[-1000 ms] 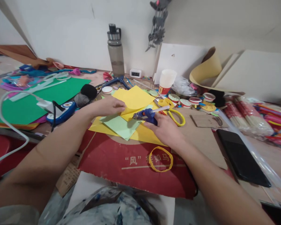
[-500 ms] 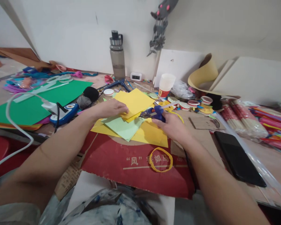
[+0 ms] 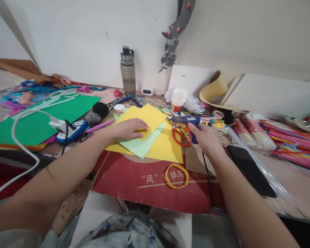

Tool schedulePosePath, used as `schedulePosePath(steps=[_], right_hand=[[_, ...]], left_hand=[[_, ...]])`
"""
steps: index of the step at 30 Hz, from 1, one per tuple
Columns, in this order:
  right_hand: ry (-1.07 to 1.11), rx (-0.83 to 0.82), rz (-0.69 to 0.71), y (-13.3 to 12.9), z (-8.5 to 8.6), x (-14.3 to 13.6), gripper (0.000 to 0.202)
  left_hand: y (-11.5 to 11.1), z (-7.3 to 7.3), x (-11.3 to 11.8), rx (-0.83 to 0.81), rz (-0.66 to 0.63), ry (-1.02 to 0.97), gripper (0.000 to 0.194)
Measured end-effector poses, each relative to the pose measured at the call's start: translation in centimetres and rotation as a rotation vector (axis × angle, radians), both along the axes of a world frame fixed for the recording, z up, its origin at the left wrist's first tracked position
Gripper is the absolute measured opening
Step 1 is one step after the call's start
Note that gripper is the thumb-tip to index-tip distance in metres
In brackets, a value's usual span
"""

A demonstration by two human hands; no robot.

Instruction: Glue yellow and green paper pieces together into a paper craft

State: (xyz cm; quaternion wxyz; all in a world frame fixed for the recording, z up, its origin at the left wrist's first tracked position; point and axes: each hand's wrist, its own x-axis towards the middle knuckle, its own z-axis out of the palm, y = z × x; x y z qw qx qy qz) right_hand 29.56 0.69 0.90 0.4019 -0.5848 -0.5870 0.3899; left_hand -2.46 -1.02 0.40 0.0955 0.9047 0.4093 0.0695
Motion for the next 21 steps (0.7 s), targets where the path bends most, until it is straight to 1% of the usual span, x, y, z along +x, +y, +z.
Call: schedulePosePath(steps=[2, 4, 7, 9, 12, 13, 15, 18, 21], right_hand=[[0.015, -0.029, -0.104, 0.4, -0.4, 1.4, 0.032], [-0.032, -0.033, -0.185, 0.6, -0.7, 3.0, 0.030], [-0.119, -0.019, -0.265, 0.3, -1.0, 5.7, 0.031], [-0.113, -0.010, -0.315, 0.0, -1.3, 7.2, 0.030], [-0.095, 0.001, -0.388, -0.4, -2.0, 8.7, 0.029], [-0.125, 0.002, -0.400, -0.5, -2.3, 9.0, 0.029], [-0.245, -0.005, -0.382, -0.3, -2.9, 9.1, 0.029], [-0.447, 0.002, -0.293, 0.2, -3.3, 9.0, 0.034], [-0.612, 0.088, -0.193, 0.2, -2.7, 8.9, 0.040]], left_hand=[[0.0, 0.1, 0.1, -0.007, -0.002, 0.013, 0.035], [0.0, 0.1, 0.2, -0.009, -0.011, 0.020, 0.035], [0.2, -0.2, 0.2, -0.019, -0.022, 0.031, 0.037], [0.4, -0.5, 0.1, -0.026, -0.030, 0.040, 0.039], [0.7, -0.7, -0.1, -0.029, -0.032, 0.047, 0.041], [0.7, -0.7, -0.1, -0.030, -0.031, 0.049, 0.041], [0.6, -0.6, -0.1, -0.033, -0.028, 0.051, 0.042], [0.5, -0.5, -0.2, -0.031, -0.024, 0.040, 0.043], [0.4, -0.5, -0.2, -0.038, -0.020, 0.027, 0.045]])
